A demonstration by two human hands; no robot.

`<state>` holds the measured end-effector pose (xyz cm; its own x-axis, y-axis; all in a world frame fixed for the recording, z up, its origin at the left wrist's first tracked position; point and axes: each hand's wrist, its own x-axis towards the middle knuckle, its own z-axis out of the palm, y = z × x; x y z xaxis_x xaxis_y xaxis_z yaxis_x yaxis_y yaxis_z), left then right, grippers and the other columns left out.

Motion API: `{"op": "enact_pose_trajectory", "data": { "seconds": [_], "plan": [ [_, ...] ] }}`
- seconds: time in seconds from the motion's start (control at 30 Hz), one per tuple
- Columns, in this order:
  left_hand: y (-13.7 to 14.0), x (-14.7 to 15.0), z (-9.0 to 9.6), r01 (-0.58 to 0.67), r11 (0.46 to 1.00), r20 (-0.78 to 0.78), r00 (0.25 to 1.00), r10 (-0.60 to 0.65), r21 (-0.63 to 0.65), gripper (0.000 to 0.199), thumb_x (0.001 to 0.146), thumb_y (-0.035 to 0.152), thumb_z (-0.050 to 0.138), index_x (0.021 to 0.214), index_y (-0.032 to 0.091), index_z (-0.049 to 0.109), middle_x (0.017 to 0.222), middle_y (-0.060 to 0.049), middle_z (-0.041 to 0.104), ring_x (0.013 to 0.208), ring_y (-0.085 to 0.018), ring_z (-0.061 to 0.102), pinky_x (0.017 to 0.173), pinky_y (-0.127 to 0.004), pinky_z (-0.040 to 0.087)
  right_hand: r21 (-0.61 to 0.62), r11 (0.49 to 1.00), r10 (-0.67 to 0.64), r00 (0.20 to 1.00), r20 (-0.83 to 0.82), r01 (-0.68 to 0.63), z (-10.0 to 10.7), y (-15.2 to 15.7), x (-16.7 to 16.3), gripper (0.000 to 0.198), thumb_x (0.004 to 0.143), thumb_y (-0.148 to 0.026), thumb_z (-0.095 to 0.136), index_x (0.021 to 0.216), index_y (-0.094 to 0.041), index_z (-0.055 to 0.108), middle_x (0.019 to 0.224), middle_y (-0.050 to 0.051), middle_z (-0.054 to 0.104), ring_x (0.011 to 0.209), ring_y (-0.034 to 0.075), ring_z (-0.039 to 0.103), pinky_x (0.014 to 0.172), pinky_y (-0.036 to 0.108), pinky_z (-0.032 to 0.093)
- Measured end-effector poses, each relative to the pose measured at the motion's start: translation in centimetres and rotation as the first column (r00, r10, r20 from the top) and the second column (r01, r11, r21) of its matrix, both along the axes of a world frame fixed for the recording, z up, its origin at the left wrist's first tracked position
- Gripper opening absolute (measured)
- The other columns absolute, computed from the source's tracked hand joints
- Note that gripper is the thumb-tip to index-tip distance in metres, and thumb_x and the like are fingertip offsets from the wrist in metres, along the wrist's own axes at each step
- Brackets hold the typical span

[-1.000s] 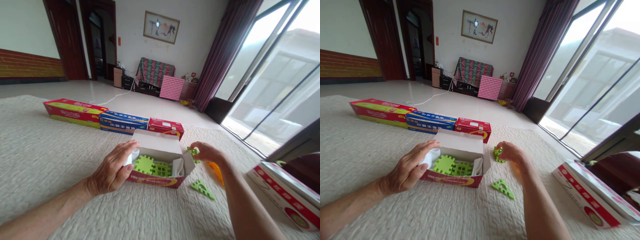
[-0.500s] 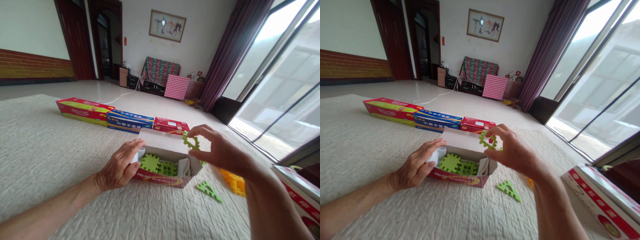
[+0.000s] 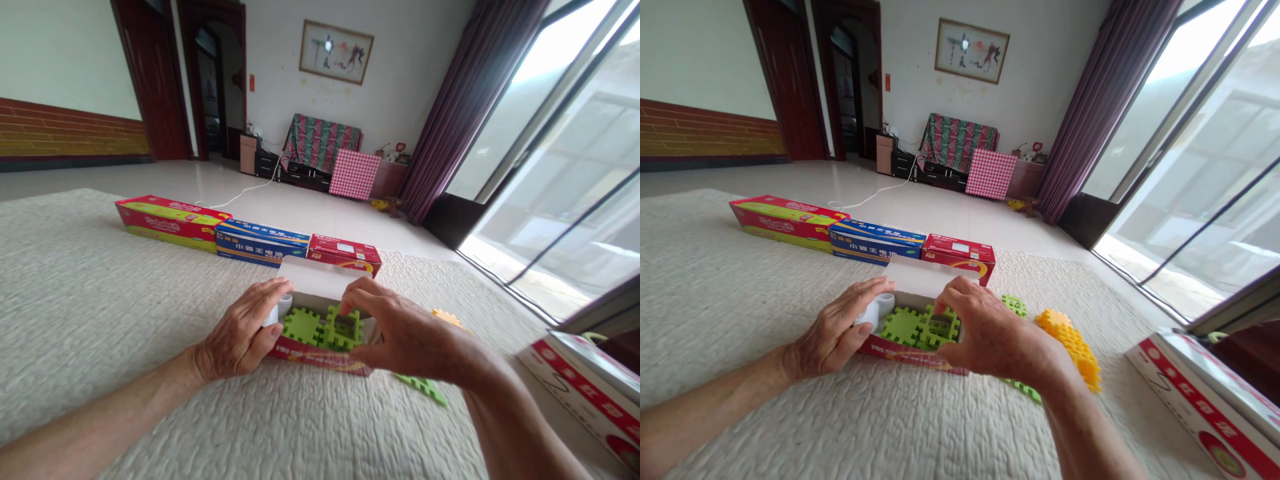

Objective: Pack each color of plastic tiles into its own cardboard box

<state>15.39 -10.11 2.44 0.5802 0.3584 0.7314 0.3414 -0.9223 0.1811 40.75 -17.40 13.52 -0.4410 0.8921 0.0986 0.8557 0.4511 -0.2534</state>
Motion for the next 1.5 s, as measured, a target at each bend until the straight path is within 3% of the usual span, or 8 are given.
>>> {"op": "enact_pose_trajectory", "data": {
  "seconds": [0.17, 0.3, 0.4, 0.47, 0.67, 1.07, 1.2, 1.5],
  "plan": [
    [0.0, -0.1, -0.1, 0.013, 1.000, 0.000, 1.000, -0.013, -0.006, 0.054, 0.088, 0.022, 0.038, 0.141, 0.012, 0.032, 0.139, -0.015, 0.046, 0.133, -0.028, 0.037, 0.110, -0.050, 0.033, 0.105, 0.994, -0.043, 0.999, -0.011, 0.044, 1.1, -0.1, 1.9, 0.033, 0.070, -0.023, 0.065, 0.101, -0.025, 0.056, 0.111, 0.004, 0.058, 0.094, 0.020, 0.056, 0.083, 0.034, 0.047],
    [0.0, 0.0, -0.1, 0.019, 1.000, 0.007, 1.000, -0.019, -0.006, 0.054, 0.089, 0.021, 0.037, 0.142, 0.013, 0.031, 0.139, -0.015, 0.046, 0.132, -0.028, 0.038, 0.109, -0.050, 0.034, 0.212, 0.951, -0.229, 0.973, -0.006, 0.225, 1.3, 1.5, 5.8, 0.023, 0.074, -0.030, 0.064, 0.096, -0.024, 0.060, 0.107, 0.006, 0.060, 0.094, 0.022, 0.057, 0.084, 0.035, 0.046],
    [0.0, 0.0, 0.0, 0.012, 1.000, 0.006, 1.000, -0.012, 0.000, 0.054, 0.089, 0.021, 0.037, 0.142, 0.014, 0.031, 0.139, -0.014, 0.047, 0.132, -0.028, 0.039, 0.109, -0.049, 0.035, 0.174, 0.899, -0.420, 0.904, 0.075, 0.403, -0.2, 3.2, 9.1, 0.022, 0.075, -0.028, 0.062, 0.096, -0.021, 0.062, 0.103, 0.008, 0.061, 0.090, 0.022, 0.058, 0.082, 0.035, 0.046],
    [0.0, 0.0, 0.0, 0.011, 1.000, 0.003, 1.000, -0.011, 0.005, 0.054, 0.089, 0.021, 0.037, 0.142, 0.014, 0.031, 0.139, -0.014, 0.047, 0.132, -0.028, 0.039, 0.110, -0.048, 0.035, 0.095, 0.877, -0.480, 0.866, 0.141, 0.471, -1.7, 4.3, 10.9, 0.024, 0.074, -0.024, 0.062, 0.098, -0.019, 0.062, 0.104, 0.010, 0.061, 0.093, 0.023, 0.058, 0.084, 0.036, 0.046],
    [0.1, -0.1, 0.0, 0.017, 1.000, 0.001, 1.000, -0.017, 0.005, 0.055, 0.088, 0.021, 0.037, 0.142, 0.014, 0.031, 0.140, -0.013, 0.046, 0.132, -0.029, 0.038, 0.110, -0.048, 0.035, -0.097, 0.901, -0.396, 0.895, 0.206, 0.422, -4.8, 5.8, 12.3, 0.045, 0.064, -0.004, 0.057, 0.105, -0.022, 0.062, 0.121, 0.007, 0.060, 0.105, 0.022, 0.059, 0.088, 0.032, 0.046],
    [0.0, 0.0, 0.0, 0.012, 1.000, 0.013, 1.000, -0.012, 0.012, 0.054, 0.088, 0.021, 0.037, 0.141, 0.013, 0.033, 0.138, -0.014, 0.048, 0.131, -0.028, 0.040, 0.109, -0.048, 0.036, -0.076, 0.896, -0.415, 0.887, 0.204, 0.437, -5.7, 6.3, 12.6, 0.031, 0.066, -0.008, 0.058, 0.092, -0.023, 0.068, 0.102, 0.005, 0.068, 0.095, 0.021, 0.062, 0.085, 0.034, 0.048],
    [0.1, 0.0, 0.0, 0.003, 1.000, 0.016, 1.000, -0.003, 0.015, 0.053, 0.088, 0.023, 0.037, 0.141, 0.014, 0.034, 0.137, -0.014, 0.048, 0.130, -0.028, 0.041, 0.108, -0.048, 0.037, -0.103, 0.907, -0.384, 0.902, 0.198, 0.409, -5.6, 6.2, 12.6, 0.025, 0.066, -0.009, 0.058, 0.083, -0.024, 0.068, 0.092, 0.003, 0.068, 0.086, 0.020, 0.064, 0.078, 0.032, 0.050],
    [0.1, 0.1, 0.0, 0.019, 1.000, 0.017, 1.000, -0.019, 0.003, 0.054, 0.088, 0.021, 0.038, 0.140, 0.012, 0.034, 0.138, -0.015, 0.047, 0.131, -0.028, 0.039, 0.109, -0.048, 0.035, -0.145, 0.886, -0.409, 0.890, 0.202, 0.440, -5.7, 5.9, 12.3, 0.022, 0.066, -0.014, 0.057, 0.081, -0.026, 0.069, 0.085, 0.003, 0.069, 0.080, 0.022, 0.064, 0.071, 0.034, 0.050]
  ]
}}
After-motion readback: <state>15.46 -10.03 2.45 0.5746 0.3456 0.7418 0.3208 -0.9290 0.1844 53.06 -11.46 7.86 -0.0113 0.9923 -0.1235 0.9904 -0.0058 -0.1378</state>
